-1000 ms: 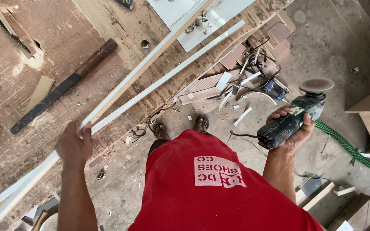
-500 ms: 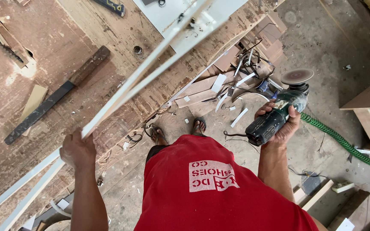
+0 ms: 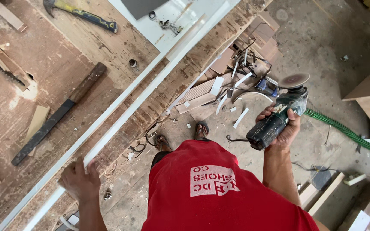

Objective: The person uses an angle grinder with a sanding disc to sand the edges and surfaces of long, white wooden strips on a workshop table.

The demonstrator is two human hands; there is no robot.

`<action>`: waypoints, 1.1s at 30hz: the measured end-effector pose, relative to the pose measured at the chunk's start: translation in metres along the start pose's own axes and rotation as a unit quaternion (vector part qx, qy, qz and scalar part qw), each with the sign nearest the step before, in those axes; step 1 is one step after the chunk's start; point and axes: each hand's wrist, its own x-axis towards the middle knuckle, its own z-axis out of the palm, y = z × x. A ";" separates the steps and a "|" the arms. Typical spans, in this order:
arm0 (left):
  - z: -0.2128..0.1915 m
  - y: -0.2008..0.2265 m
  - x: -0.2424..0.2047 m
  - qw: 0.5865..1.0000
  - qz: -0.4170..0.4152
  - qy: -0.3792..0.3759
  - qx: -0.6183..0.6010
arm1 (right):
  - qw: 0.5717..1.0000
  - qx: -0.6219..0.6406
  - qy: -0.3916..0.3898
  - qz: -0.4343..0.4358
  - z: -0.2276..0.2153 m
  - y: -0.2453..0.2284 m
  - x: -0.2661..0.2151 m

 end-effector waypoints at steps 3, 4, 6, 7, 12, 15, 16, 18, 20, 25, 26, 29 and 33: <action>-0.002 -0.022 -0.016 0.998 -0.003 -0.012 -0.057 | 1.000 -0.018 -0.019 -0.012 0.002 0.001 0.001; -0.001 -0.037 -0.025 0.998 0.002 -0.020 -0.056 | 1.000 -0.017 -0.010 -0.014 0.002 0.001 0.000; 0.004 -0.066 -0.040 0.997 -0.003 -0.050 -0.050 | 1.000 -0.001 -0.015 0.013 0.003 0.001 0.004; 0.001 -0.071 -0.044 0.997 0.001 -0.055 -0.048 | 1.000 0.002 -0.010 0.013 0.006 0.002 0.002; -0.015 -0.080 -0.033 0.989 -0.098 -0.092 -0.062 | 1.000 -0.015 -0.010 0.019 0.008 0.005 0.006; -0.070 -0.002 0.040 0.914 -0.251 -0.303 -0.102 | 0.999 -0.037 -0.012 0.028 -0.001 0.001 0.007; -0.043 0.002 0.041 0.915 -0.251 -0.301 -0.100 | 0.999 -0.034 -0.012 0.029 -0.009 -0.003 0.011; 0.011 0.011 0.042 0.979 0.144 0.036 -0.142 | 0.995 -0.092 0.047 0.009 -0.025 -0.012 0.018; 0.036 0.078 0.072 0.970 0.144 0.022 -0.192 | 0.994 -0.099 0.050 0.014 -0.025 -0.018 0.024; 0.045 0.256 0.162 0.968 0.100 -0.074 -0.218 | 0.986 -0.154 0.060 0.028 -0.018 -0.042 0.036; 0.029 0.285 0.180 0.963 0.105 -0.092 -0.230 | 0.982 -0.178 0.056 0.039 -0.022 -0.048 0.040; 0.057 0.329 0.204 0.963 0.117 -0.118 -0.211 | 0.968 -0.239 0.049 0.059 -0.023 -0.062 0.053; 0.050 0.347 0.213 0.956 0.105 -0.187 -0.198 | 0.939 -0.335 0.017 0.080 -0.009 -0.073 0.062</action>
